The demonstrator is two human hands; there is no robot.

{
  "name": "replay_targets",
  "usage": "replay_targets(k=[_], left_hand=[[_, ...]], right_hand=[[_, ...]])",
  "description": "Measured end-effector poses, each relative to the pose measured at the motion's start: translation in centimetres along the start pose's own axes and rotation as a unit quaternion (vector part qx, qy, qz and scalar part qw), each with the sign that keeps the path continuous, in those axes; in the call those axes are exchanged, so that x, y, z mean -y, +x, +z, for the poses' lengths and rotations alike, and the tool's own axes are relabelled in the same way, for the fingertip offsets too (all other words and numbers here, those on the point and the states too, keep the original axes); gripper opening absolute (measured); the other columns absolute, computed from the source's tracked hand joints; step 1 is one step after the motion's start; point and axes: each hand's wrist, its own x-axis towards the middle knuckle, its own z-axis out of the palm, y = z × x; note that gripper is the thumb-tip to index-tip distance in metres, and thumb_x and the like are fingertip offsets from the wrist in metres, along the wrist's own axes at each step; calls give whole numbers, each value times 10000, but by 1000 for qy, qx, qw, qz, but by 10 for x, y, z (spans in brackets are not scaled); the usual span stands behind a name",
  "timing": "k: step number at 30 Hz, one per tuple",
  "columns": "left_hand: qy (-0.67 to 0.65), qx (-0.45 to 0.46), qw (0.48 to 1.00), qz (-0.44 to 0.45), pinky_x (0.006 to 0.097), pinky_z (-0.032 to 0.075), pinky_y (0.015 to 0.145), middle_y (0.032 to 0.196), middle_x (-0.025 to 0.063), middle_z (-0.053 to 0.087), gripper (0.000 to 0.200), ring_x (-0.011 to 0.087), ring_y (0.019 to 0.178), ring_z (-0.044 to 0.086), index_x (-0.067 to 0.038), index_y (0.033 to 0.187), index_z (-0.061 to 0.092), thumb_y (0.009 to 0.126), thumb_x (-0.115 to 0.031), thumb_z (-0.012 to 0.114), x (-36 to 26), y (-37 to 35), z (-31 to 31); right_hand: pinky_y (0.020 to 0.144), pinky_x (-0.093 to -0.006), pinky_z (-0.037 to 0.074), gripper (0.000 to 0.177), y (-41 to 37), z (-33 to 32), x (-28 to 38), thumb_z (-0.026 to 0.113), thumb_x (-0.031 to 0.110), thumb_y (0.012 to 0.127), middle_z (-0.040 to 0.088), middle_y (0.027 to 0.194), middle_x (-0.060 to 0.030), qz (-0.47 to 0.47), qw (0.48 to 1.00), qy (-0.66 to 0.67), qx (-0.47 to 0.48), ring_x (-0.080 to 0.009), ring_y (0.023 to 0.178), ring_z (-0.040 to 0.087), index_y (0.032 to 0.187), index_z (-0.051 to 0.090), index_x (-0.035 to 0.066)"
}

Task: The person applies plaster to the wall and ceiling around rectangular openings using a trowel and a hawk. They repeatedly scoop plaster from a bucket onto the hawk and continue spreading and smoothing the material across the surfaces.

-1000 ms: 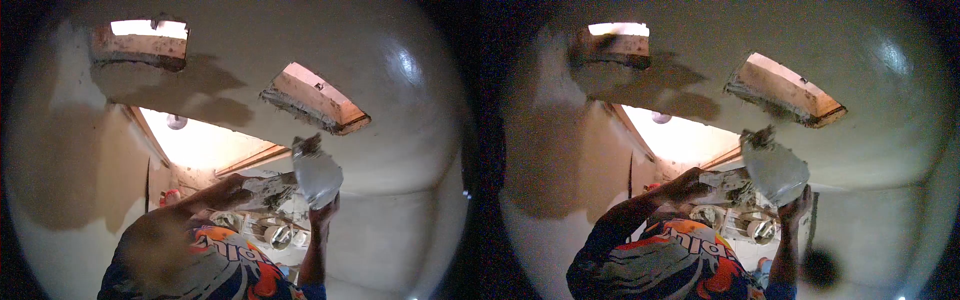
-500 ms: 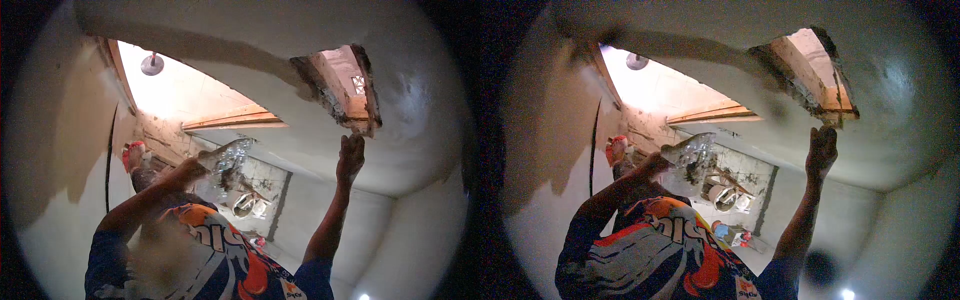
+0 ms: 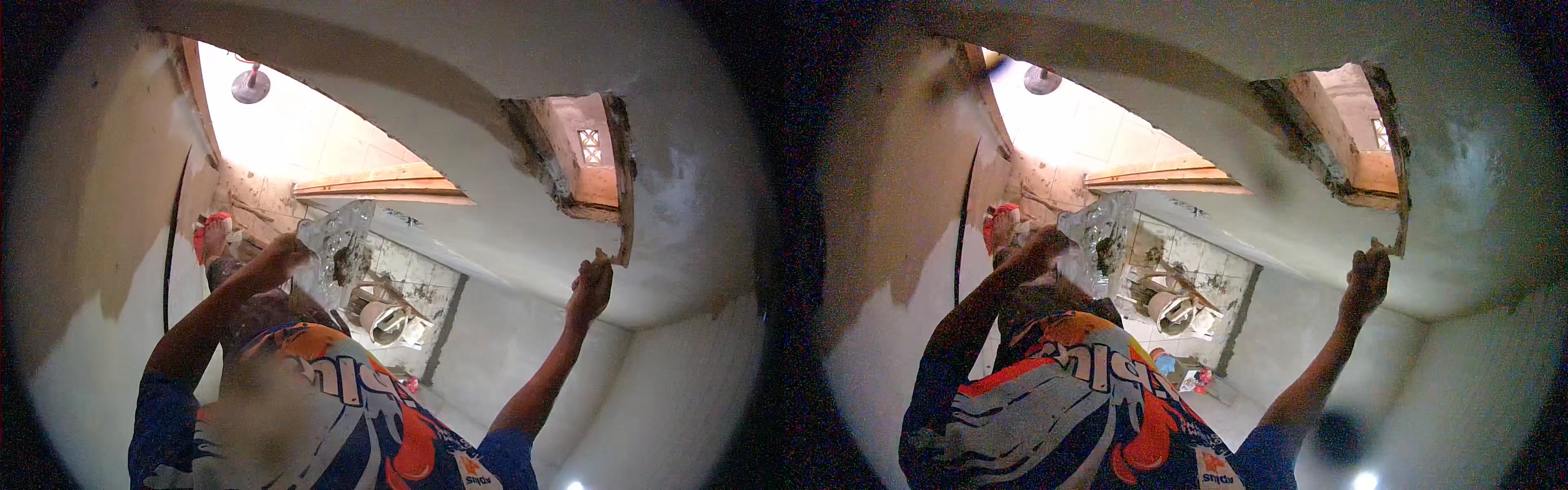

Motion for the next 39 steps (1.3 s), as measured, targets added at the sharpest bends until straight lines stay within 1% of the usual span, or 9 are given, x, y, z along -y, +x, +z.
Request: replay_targets(k=[2,8,9,14,26,30,34,36,39], left_hand=[[194,-57,958,203,411,414,763,888,172,558,237,314,872,524,-8,866,561,632,16,533,48,4,6],[163,-93,957,223,404,426,781,877,156,562,260,341,862,524,0,851,561,602,54,513,36,4,5],[164,-90,956,224,404,426,781,877,156,562,260,341,862,524,0,851,561,602,54,513,37,7,5],[204,-104,924,306,396,458,733,855,164,578,258,343,820,559,2,855,560,599,16,536,17,13,3],[160,-121,965,166,399,442,775,851,159,587,175,322,844,556,10,829,586,672,-20,512,20,2,12],[180,-131,959,177,405,426,796,879,160,585,178,319,879,545,7,838,590,681,-26,513,41,-1,13],[186,-101,965,153,401,405,825,913,148,576,215,320,918,519,-9,882,584,684,-27,501,49,0,13],[180,-88,968,150,397,402,827,917,143,573,230,321,918,514,-17,896,580,681,-29,500,36,0,10],[10,-81,997,7,393,401,823,910,133,570,222,319,912,508,-30,877,582,668,-39,508,19,0,8]], right_hand=[[459,-180,318,387,-4,-5,-16,614,194,785,468,767,26,5,1000,-4,-17,-36,558,363,1129,510,51],[699,-247,439,366,-29,1,-17,581,209,822,559,1078,-76,-131,974,-182,-37,-123,827,508,1131,506,28],[883,-308,394,316,-27,9,-3,589,180,825,583,1015,-112,-183,959,-210,-41,-197,924,535,1077,521,2],[792,-287,422,253,-8,38,37,598,180,819,587,1005,-98,-135,972,-188,-35,-197,852,545,1001,532,18],[524,-230,394,351,-2,10,49,610,175,790,565,937,-28,20,999,-40,23,-101,657,450,1112,544,52],[466,-187,323,415,-16,8,31,594,235,799,500,812,14,-39,993,-107,4,-47,575,377,1162,507,55],[511,-202,379,410,-27,2,16,577,266,812,559,1032,-25,-106,979,-174,-23,-80,655,454,1160,512,59],[865,-308,405,327,-30,12,32,590,173,821,574,1106,-119,-106,977,-185,16,-216,995,545,1092,532,0],[829,-306,424,321,-18,34,57,598,178,815,589,1059,-142,-140,970,-201,-2,-231,947,569,1073,538,-2]])
